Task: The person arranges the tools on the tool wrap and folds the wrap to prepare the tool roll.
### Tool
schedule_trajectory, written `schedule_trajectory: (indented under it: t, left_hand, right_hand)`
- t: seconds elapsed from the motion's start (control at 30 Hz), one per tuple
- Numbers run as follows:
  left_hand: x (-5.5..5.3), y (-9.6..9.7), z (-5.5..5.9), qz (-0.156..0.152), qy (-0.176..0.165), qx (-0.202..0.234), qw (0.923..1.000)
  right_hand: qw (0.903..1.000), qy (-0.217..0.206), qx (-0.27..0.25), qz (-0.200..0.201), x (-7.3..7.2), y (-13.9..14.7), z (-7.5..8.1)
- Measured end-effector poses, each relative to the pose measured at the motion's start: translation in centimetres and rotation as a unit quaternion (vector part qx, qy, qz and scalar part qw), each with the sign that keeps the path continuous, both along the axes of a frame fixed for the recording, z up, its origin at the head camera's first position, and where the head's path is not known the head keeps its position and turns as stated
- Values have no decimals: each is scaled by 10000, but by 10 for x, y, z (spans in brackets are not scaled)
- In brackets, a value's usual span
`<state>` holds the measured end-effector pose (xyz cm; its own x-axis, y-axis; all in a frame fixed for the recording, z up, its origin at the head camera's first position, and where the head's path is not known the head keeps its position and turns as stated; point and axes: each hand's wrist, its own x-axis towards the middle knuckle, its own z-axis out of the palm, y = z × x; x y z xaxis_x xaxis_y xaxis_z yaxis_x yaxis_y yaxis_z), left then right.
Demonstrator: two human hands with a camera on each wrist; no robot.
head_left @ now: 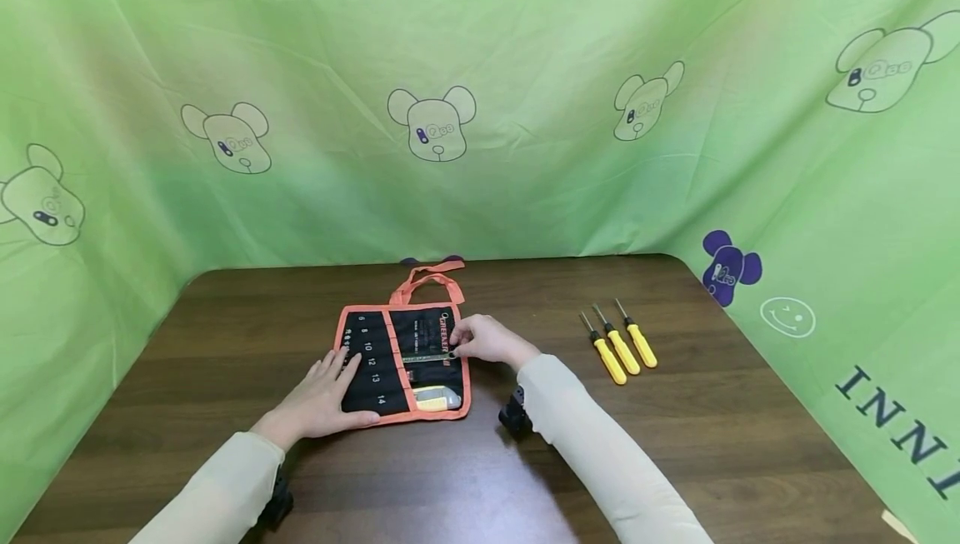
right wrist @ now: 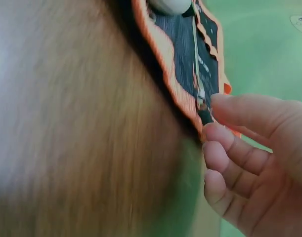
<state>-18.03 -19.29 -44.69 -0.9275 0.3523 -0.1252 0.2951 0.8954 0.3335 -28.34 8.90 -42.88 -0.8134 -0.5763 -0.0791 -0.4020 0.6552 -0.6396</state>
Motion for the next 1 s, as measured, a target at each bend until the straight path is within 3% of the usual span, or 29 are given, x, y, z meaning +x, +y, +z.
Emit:
schedule_trajectory:
  t: [0.37,1.0]
  left_hand:
    - [0,1,-1,-2,2,-18,10000]
    - [-1,0,-3,-16,49,-64,10000]
  right_hand:
    - [9982,6,537,-280,7,0,-1]
    - [9939,688,772,-378,14,-36,-6]
